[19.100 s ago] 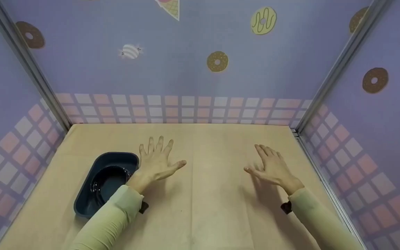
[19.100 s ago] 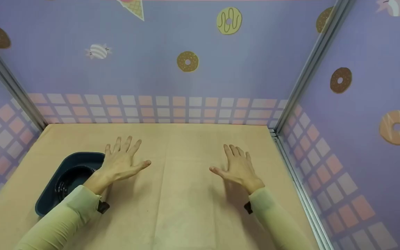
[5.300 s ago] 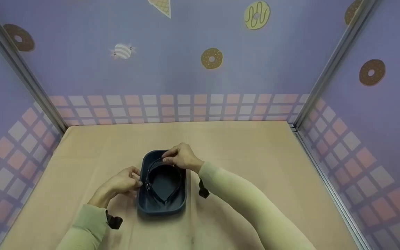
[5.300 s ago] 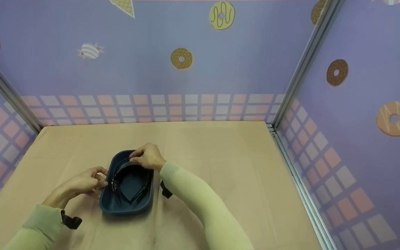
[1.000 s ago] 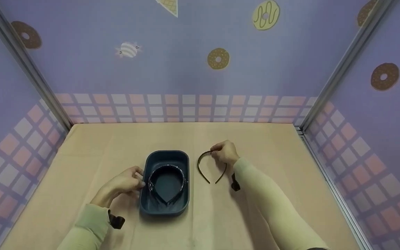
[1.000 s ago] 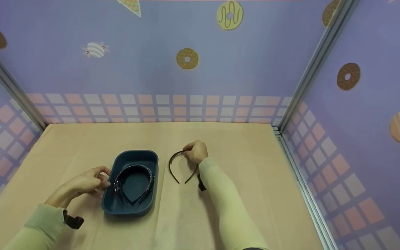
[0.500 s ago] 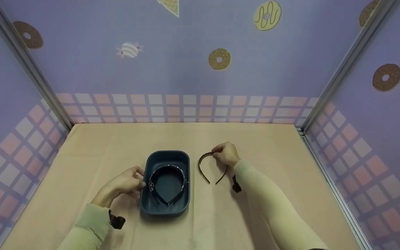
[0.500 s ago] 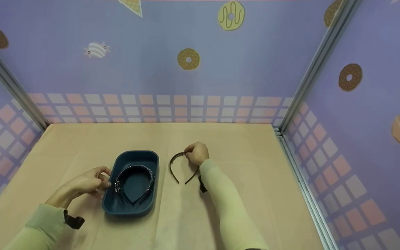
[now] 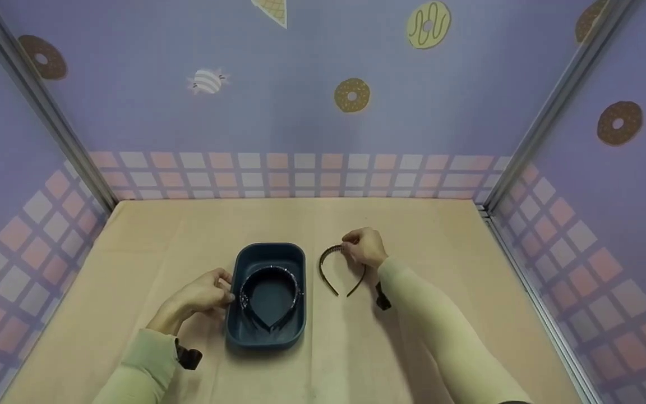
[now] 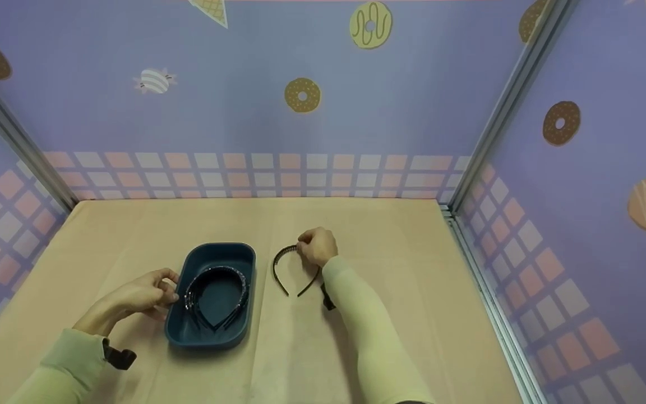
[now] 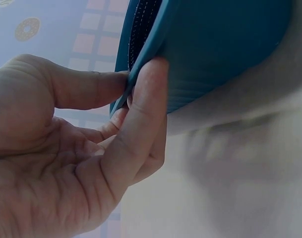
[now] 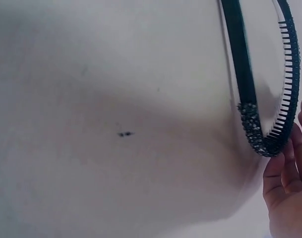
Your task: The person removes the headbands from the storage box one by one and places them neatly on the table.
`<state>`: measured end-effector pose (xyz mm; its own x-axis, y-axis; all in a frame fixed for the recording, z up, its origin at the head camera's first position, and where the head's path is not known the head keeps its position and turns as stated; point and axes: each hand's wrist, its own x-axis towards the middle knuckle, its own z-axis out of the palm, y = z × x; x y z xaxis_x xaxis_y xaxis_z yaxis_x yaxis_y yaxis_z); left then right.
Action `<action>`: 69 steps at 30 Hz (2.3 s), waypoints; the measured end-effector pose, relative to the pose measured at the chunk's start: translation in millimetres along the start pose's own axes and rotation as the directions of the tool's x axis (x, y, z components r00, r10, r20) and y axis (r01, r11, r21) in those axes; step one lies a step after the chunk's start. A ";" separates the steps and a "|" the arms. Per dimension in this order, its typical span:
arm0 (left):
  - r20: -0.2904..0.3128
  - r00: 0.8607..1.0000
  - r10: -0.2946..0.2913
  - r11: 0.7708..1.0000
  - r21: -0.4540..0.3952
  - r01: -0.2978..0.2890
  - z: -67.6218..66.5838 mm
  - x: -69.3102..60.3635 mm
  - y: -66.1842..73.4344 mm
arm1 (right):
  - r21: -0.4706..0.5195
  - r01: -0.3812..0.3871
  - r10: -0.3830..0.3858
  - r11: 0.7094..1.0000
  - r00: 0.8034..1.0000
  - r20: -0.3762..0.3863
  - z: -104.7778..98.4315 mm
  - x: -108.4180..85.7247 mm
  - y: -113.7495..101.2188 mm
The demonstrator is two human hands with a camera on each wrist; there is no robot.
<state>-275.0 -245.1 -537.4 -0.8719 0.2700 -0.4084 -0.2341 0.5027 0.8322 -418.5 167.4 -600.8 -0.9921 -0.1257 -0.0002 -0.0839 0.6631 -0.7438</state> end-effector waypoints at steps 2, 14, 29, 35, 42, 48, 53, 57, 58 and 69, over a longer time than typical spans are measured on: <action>-0.001 1.000 0.004 1.000 -0.001 -0.004 -0.2 -0.1 0.0 | 0.003 0.014 -0.014 1.000 1.000 -0.005 -1.6 0.0 -2.6; 0.006 1.000 0.007 1.000 -0.018 -0.007 -0.3 -0.4 -0.7 | 0.019 0.047 -0.047 0.999 0.998 0.032 -5.2 -1.3 -17.2; -0.006 1.000 0.011 1.000 0.000 -0.011 -0.2 4.1 -4.6 | 0.050 0.134 -0.134 0.990 0.991 0.001 -6.8 -5.7 -39.7; -0.002 1.000 0.010 1.000 0.001 -0.010 0.0 3.6 -4.2 | 0.077 0.158 -0.160 0.984 0.987 0.022 -4.9 -9.1 -49.6; 0.001 1.000 0.009 1.000 -0.014 -0.009 0.6 2.8 -4.5 | 0.114 0.194 -0.200 0.974 0.979 0.046 -1.0 -10.3 -61.9; 0.009 1.000 0.014 1.000 -0.014 -0.014 0.8 3.3 -4.9 | 0.139 0.199 -0.211 0.970 0.974 0.082 4.7 -12.2 -69.5; 0.006 1.000 0.022 1.000 -0.007 -0.022 0.2 3.4 -5.8 | 0.144 0.216 -0.231 0.966 0.968 0.101 10.8 -16.1 -79.4; 0.000 1.000 0.013 1.000 -0.010 -0.013 -0.3 3.5 -5.7 | 0.147 0.227 -0.244 0.963 0.963 0.117 14.0 -19.6 -89.1; -0.001 1.000 0.012 1.000 -0.007 -0.012 -0.3 3.4 -5.5 | 0.147 0.231 -0.250 0.962 0.961 0.119 14.5 -20.5 -91.7; 0.006 1.000 0.011 1.000 -0.017 -0.011 0.0 2.2 -3.1 | 0.146 0.294 -0.315 0.944 0.938 0.144 22.4 -26.6 -110.7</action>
<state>-276.2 -246.0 -540.8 -0.8719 0.2807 -0.4013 -0.2317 0.4854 0.8430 -380.8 80.8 -533.4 -0.8910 -0.4326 0.1380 -0.3577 0.4813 -0.8002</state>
